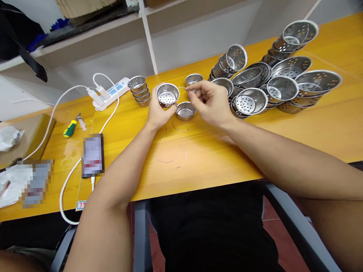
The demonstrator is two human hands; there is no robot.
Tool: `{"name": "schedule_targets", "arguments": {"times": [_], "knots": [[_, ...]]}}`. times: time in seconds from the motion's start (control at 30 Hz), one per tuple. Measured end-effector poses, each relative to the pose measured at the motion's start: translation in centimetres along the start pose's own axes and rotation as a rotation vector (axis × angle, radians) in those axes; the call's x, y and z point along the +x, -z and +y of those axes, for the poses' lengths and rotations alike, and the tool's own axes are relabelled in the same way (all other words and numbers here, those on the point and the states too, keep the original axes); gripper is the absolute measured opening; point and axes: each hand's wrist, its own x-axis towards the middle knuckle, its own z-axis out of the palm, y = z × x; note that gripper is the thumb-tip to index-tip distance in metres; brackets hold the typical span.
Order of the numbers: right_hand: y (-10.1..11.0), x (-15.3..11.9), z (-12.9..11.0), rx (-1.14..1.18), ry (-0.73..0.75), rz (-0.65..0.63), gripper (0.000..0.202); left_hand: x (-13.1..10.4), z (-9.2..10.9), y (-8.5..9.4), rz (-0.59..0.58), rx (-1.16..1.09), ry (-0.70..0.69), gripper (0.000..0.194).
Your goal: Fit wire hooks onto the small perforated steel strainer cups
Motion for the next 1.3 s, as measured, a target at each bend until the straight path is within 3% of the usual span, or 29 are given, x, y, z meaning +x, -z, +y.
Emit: {"name": "schedule_targets", "arguments": {"times": [0.2, 0.4, 0.57, 0.77, 1.3], "knots": [[0.0, 0.4, 1.0, 0.044, 0.002, 0.039, 0.045, 0.0, 1.6, 0.0, -0.038, -0.015, -0.049, 0.092], [0.3, 0.2, 0.8, 0.038, 0.000, 0.009, 0.033, -0.2, 3.6, -0.2, -0.026, 0.028, -0.040, 0.083], [0.4, 0.1, 0.3, -0.016, 0.012, -0.018, 0.026, -0.7, 4.0, -1.4, -0.053, -0.023, 0.064, 0.091], [0.5, 0.4, 0.5, -0.054, -0.017, 0.005, 0.022, -1.2, 5.3, -1.6, -0.150, -0.023, 0.018, 0.110], [0.1, 0.2, 0.9, -0.006, 0.005, 0.066, 0.018, -1.3, 6.3, -1.9, -0.202, -0.082, -0.013, 0.100]]}}
